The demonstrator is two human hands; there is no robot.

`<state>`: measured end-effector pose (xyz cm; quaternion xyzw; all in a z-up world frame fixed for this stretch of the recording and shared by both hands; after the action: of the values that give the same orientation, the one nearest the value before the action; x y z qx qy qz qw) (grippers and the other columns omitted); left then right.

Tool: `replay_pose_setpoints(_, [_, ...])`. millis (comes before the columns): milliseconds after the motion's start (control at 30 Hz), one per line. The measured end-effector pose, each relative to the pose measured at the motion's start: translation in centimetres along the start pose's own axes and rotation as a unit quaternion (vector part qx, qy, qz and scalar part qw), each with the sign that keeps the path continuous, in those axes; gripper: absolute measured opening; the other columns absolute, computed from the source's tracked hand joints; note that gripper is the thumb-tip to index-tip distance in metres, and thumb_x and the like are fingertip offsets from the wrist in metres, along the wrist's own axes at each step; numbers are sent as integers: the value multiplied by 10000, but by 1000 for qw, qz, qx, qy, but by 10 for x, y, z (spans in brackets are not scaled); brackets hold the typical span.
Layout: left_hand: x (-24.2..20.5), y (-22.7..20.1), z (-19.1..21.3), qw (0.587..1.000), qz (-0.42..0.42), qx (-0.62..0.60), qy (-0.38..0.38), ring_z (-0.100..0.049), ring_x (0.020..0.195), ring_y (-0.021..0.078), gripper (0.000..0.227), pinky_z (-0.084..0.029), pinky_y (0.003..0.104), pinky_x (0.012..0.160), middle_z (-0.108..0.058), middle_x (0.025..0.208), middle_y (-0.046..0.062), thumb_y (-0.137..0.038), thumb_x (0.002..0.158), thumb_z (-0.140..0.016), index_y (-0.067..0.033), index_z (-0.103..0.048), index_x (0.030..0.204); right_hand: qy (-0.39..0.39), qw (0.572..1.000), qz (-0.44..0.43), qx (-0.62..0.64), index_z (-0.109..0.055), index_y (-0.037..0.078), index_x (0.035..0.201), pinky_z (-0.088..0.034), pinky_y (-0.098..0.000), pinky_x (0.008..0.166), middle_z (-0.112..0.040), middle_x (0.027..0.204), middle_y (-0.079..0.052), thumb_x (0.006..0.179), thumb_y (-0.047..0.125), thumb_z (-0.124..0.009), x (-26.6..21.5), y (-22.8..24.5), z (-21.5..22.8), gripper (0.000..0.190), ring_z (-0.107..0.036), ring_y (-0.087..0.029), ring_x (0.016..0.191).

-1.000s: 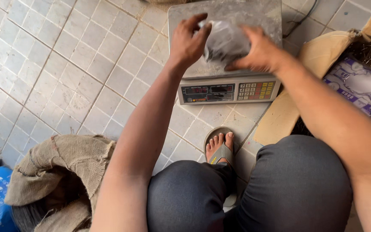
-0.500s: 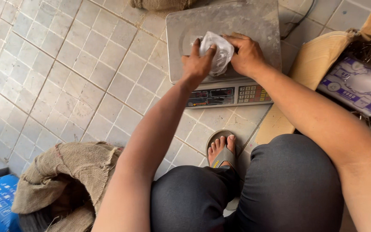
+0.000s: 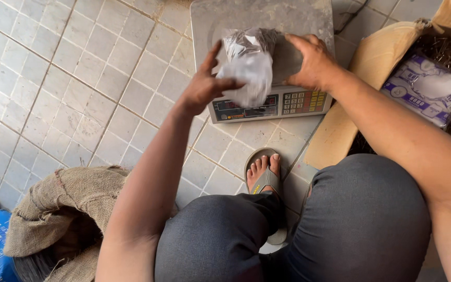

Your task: The person scoops nails from a cardboard box into a small plastic bag, then places the bag on a digital scale to weigh it. The person repeats this process multiple times, adjusting the contents of the bag to reach a target weight.

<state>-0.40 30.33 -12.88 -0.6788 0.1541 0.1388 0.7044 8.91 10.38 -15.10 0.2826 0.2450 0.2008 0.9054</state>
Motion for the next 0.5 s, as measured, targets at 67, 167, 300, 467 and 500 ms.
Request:
replay_pose_setpoints(67, [-8, 4, 16, 998, 44, 44, -3, -363, 1256, 425, 1104, -498, 468, 856, -80, 1435, 309, -198, 544, -762, -269, -71, 1403, 7, 1000, -6, -17, -281, 190, 1406, -260, -424, 1020, -308, 1302, -168, 549, 271, -803, 0, 2, -1, 1007, -278, -324, 1235])
replay_pose_setpoints(167, [-14, 24, 30, 991, 99, 93, -10, -402, 1221, 390, 1234, -487, 423, 883, -139, 1415, 301, -168, 449, -817, -271, -55, 1415, 33, 998, 3, -46, -234, 190, 1420, -232, -457, 1036, -290, 1318, -175, 543, 332, -807, -4, 10, -4, 1057, -247, -330, 1248])
replay_pose_setpoints(300, [-21, 32, 19, 958, 167, 230, 33, -597, 1031, 270, 1274, -465, 359, 899, -161, 1413, 135, -92, 460, -817, -267, -8, 1430, 47, 995, 34, -86, -160, 161, 1433, -208, -458, 1059, -257, 1338, -175, 563, 331, -807, -6, 17, -5, 1098, -215, -338, 1266])
replay_pose_setpoints(467, [-14, 27, 30, 910, 29, 413, -13, -549, 910, 328, 1057, -498, 426, 771, -380, 1106, 167, -179, 566, -801, -297, -178, 1412, 36, 993, 60, -91, -177, 147, 1430, -247, -453, 1039, -287, 1289, -181, 554, 332, -813, -2, 12, -9, 1098, -252, -354, 1226])
replay_pose_setpoints(500, [-15, 16, 29, 874, -18, 483, -46, -562, 833, 384, 977, -474, 462, 741, -428, 1047, 170, -232, 620, -776, -300, -200, 1407, 35, 992, 64, -99, -168, 144, 1432, -239, -459, 1045, -279, 1283, -189, 553, 334, -812, 0, 12, -9, 1106, -248, -354, 1218])
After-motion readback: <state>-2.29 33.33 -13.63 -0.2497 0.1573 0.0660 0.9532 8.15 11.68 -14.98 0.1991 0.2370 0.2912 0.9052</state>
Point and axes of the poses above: each hand's wrist, its own x-axis towards the middle knuckle, its own z-axis out of the back of the hand, y = z × x, the point moved 6 cm from there along x, towards the middle knuckle
